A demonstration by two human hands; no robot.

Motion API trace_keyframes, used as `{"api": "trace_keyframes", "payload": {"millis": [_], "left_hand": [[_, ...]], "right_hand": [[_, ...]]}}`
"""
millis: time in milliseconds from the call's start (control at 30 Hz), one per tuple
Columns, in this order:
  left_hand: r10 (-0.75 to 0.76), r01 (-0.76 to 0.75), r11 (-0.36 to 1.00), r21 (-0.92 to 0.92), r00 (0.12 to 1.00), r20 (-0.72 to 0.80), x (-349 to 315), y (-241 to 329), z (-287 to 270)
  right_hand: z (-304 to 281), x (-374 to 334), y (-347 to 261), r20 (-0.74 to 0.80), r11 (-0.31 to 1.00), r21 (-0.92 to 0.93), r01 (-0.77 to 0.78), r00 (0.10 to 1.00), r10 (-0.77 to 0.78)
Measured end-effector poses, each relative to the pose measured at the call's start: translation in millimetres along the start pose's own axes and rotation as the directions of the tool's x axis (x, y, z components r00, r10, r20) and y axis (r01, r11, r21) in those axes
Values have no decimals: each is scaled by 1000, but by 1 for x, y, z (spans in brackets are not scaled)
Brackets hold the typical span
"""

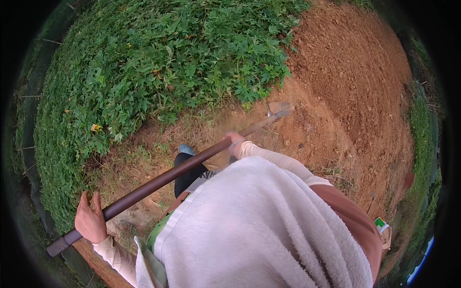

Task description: The person uses a hoe to loosen soil and uproot weeds along the edge of a pond. They gather the uprooted plants by hand, carry them to the water's edge, and throw them into the pond. The person then resumes hoeing the ground.

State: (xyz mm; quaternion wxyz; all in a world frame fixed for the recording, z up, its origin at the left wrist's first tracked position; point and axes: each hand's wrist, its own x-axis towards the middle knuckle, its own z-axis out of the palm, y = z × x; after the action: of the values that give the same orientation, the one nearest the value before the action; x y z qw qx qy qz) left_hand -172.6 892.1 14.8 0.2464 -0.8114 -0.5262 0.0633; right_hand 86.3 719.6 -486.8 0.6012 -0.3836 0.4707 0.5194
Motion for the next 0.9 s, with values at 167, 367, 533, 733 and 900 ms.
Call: {"api": "trace_keyframes", "payload": {"millis": [167,367,533,733,900], "left_hand": [[446,-353,877,-328,852,275,1,-27,63],[669,-550,734,-400,685,286,7,17,103],[672,-576,736,-357,687,276,10,-3,97],[546,-502,837,-215,764,344,9,-63,112],[577,-479,813,-330,732,361,-8,-54,155]], "right_hand": [[49,-96,-5,-122,988,-117,101,986,-115],[54,-128,-47,-348,911,-22,412,851,-393],[83,-117,-27,-375,900,-52,432,827,-419],[104,-85,50,-254,968,-60,245,934,-252],[78,-107,36,-322,925,-142,352,867,-379]]}}
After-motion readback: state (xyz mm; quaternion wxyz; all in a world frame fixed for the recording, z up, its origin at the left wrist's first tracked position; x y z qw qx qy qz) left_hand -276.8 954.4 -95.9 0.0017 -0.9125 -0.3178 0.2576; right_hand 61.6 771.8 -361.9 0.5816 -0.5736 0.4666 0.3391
